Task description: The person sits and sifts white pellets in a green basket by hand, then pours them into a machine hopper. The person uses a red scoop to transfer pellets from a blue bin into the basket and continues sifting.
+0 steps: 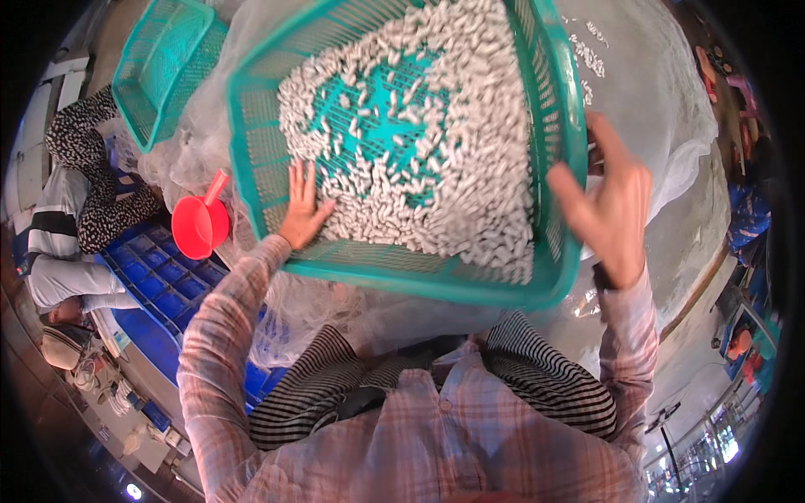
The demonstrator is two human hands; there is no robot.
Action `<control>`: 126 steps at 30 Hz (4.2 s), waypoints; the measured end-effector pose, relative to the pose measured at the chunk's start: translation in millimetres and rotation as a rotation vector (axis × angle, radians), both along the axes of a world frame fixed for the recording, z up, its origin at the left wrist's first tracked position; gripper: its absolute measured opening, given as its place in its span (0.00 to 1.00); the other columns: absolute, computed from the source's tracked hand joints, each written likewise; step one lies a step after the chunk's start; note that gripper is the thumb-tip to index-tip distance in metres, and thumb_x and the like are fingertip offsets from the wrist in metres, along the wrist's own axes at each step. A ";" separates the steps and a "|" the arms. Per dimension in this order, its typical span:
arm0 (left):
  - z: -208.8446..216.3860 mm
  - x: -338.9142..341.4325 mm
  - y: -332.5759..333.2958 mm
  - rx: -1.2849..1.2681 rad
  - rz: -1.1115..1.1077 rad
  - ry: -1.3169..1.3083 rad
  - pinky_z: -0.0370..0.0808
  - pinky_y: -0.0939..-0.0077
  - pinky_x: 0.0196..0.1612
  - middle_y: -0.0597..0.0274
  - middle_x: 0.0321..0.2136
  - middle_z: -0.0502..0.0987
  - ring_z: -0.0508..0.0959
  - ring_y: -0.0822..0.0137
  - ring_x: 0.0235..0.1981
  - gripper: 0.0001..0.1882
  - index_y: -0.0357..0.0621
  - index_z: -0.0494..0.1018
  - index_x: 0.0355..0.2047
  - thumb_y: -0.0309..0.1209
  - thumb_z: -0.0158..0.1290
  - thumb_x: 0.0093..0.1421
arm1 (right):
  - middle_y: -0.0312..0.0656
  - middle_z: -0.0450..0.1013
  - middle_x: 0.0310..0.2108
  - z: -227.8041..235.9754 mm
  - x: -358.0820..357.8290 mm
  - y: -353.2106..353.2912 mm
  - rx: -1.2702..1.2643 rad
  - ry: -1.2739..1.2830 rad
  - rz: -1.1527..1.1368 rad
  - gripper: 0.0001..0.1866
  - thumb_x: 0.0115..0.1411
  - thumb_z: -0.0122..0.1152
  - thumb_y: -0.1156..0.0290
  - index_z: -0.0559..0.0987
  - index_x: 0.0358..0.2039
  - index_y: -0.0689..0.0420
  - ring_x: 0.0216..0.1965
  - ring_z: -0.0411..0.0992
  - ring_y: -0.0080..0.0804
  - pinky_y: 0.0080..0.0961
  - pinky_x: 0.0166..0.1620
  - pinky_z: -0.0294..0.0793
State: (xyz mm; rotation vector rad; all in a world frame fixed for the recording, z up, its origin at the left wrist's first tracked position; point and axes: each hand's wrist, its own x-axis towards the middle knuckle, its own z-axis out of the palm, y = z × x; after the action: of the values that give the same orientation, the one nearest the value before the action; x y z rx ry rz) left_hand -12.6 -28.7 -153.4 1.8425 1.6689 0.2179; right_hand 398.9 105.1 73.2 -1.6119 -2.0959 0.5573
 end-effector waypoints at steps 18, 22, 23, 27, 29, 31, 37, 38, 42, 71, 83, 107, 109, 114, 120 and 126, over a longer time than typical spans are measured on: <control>33.0 230.0 181.4 0.490 -0.184 0.381 0.36 0.24 0.60 0.70 0.68 0.49 0.47 0.50 0.68 0.33 0.68 0.55 0.65 0.56 0.45 0.60 | 0.46 0.72 0.54 -41.4 16.8 -3.1 -0.101 0.282 -0.171 0.32 0.54 0.51 0.83 0.64 0.62 0.59 0.45 0.72 0.24 0.21 0.45 0.72; 13.8 147.7 168.6 0.444 -0.003 0.472 0.35 0.26 0.61 0.69 0.69 0.47 0.43 0.52 0.69 0.31 0.68 0.55 0.65 0.52 0.43 0.62 | 0.45 0.67 0.58 -60.1 38.3 -0.6 -0.044 0.320 -0.162 0.32 0.54 0.51 0.85 0.64 0.62 0.59 0.53 0.69 0.28 0.22 0.52 0.68; 1.4 123.0 144.3 0.395 0.028 0.441 0.35 0.27 0.61 0.66 0.69 0.46 0.41 0.51 0.69 0.31 0.67 0.54 0.66 0.51 0.43 0.62 | 0.45 0.66 0.60 -63.0 38.5 -0.2 -0.023 0.339 -0.159 0.32 0.54 0.51 0.85 0.65 0.62 0.59 0.55 0.68 0.29 0.22 0.54 0.67; -30.6 64.1 77.1 0.356 0.199 0.297 0.39 0.44 0.65 0.53 0.68 0.46 0.43 0.44 0.67 0.32 0.60 0.57 0.65 0.46 0.48 0.61 | 0.44 0.64 0.61 -59.1 34.6 3.9 -0.050 0.346 -0.170 0.31 0.55 0.51 0.85 0.65 0.62 0.59 0.58 0.65 0.31 0.24 0.57 0.64; -20.6 87.2 107.7 0.450 0.387 0.190 0.44 0.50 0.66 0.50 0.66 0.50 0.47 0.45 0.66 0.30 0.59 0.61 0.63 0.43 0.51 0.60 | 0.45 0.65 0.61 -64.1 32.8 1.8 -0.029 0.369 -0.168 0.31 0.55 0.51 0.85 0.65 0.61 0.60 0.57 0.66 0.30 0.24 0.57 0.65; -7.9 131.7 153.7 0.638 0.411 0.082 0.53 0.54 0.62 0.44 0.58 0.62 0.57 0.47 0.60 0.30 0.53 0.68 0.58 0.41 0.59 0.53 | 0.45 0.65 0.60 -59.1 30.9 3.1 -0.069 0.385 -0.183 0.30 0.56 0.51 0.84 0.65 0.61 0.61 0.57 0.66 0.30 0.24 0.57 0.65; 30.3 296.4 144.5 0.501 -0.163 -0.388 0.54 0.46 0.62 0.50 0.61 0.60 0.56 0.47 0.63 0.33 0.53 0.64 0.59 0.40 0.58 0.52 | 0.45 0.65 0.60 -59.6 17.8 -1.3 -0.073 0.327 -0.216 0.27 0.59 0.53 0.81 0.66 0.60 0.62 0.57 0.66 0.30 0.24 0.57 0.66; 44.6 307.1 119.3 0.401 -0.189 -0.347 0.50 0.45 0.64 0.51 0.64 0.56 0.52 0.49 0.66 0.34 0.53 0.61 0.61 0.41 0.57 0.54 | 0.45 0.65 0.60 -61.2 18.4 -1.0 -0.085 0.326 -0.226 0.26 0.59 0.53 0.81 0.66 0.60 0.62 0.57 0.66 0.29 0.24 0.57 0.66; 32.8 234.8 76.0 0.172 -0.762 -0.189 0.34 0.34 0.65 0.70 0.68 0.48 0.42 0.53 0.70 0.35 0.66 0.56 0.65 0.49 0.51 0.57 | 0.45 0.66 0.59 -56.0 28.8 6.3 -0.079 0.299 -0.237 0.25 0.60 0.53 0.81 0.66 0.60 0.62 0.56 0.67 0.29 0.24 0.56 0.66; -22.1 62.8 121.2 0.662 0.524 0.131 0.58 0.56 0.58 0.54 0.47 0.72 0.67 0.52 0.52 0.22 0.48 0.72 0.50 0.40 0.56 0.55 | 0.44 0.68 0.57 -61.8 32.9 0.1 -0.012 0.417 -0.207 0.26 0.59 0.54 0.83 0.67 0.59 0.62 0.51 0.69 0.24 0.21 0.53 0.68; 42.1 290.6 121.8 0.499 -0.323 -0.199 0.39 0.35 0.64 0.54 0.64 0.55 0.51 0.46 0.66 0.31 0.64 0.65 0.58 0.50 0.55 0.54 | 0.48 0.68 0.56 -60.7 34.3 -0.4 -0.036 0.425 -0.247 0.27 0.57 0.54 0.85 0.68 0.59 0.62 0.52 0.69 0.27 0.23 0.54 0.68; 130.4 83.9 61.2 0.366 -0.301 0.180 0.53 0.52 0.65 0.42 0.64 0.53 0.53 0.42 0.65 0.39 0.48 0.63 0.60 0.25 0.59 0.44 | 0.44 0.68 0.58 -124.8 71.2 12.5 -0.048 0.434 -0.211 0.26 0.59 0.57 0.77 0.67 0.60 0.60 0.53 0.69 0.28 0.24 0.55 0.68; 121.8 20.1 53.6 0.479 0.082 0.176 0.48 0.52 0.66 0.36 0.63 0.52 0.47 0.41 0.67 0.43 0.38 0.56 0.63 0.26 0.60 0.46 | 0.44 0.68 0.57 -123.1 67.7 17.0 0.002 0.340 -0.202 0.26 0.61 0.57 0.74 0.67 0.60 0.58 0.53 0.70 0.28 0.24 0.54 0.68; 88.7 -26.7 22.1 -0.345 0.820 -0.558 0.68 0.66 0.53 0.53 0.48 0.73 0.71 0.62 0.50 0.30 0.34 0.68 0.52 0.23 0.57 0.45 | 0.44 0.70 0.56 -108.1 64.6 29.8 0.027 0.108 -0.160 0.25 0.62 0.56 0.70 0.67 0.61 0.54 0.52 0.71 0.30 0.24 0.54 0.69; 144.6 8.7 34.0 0.033 0.664 -0.458 0.74 0.67 0.45 0.59 0.38 0.78 0.77 0.62 0.39 0.27 0.35 0.69 0.50 0.19 0.51 0.45 | 0.49 0.68 0.57 -77.0 101.2 50.9 0.037 0.281 -0.229 0.25 0.62 0.55 0.74 0.67 0.60 0.60 0.54 0.68 0.32 0.27 0.57 0.66; 115.7 0.5 19.7 -0.073 0.754 -0.441 0.73 0.76 0.39 0.59 0.35 0.77 0.76 0.65 0.35 0.26 0.34 0.69 0.48 0.18 0.49 0.44 | 0.48 0.73 0.50 -52.7 94.1 37.8 -0.244 0.359 -0.343 0.26 0.60 0.58 0.74 0.67 0.59 0.62 0.50 0.72 0.33 0.25 0.53 0.70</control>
State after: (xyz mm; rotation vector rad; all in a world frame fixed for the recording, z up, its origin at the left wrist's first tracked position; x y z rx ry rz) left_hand -12.1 -9.0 -37.7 0.9374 1.9195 0.7973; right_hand 493.0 142.9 20.5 -1.7950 -1.4991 0.9285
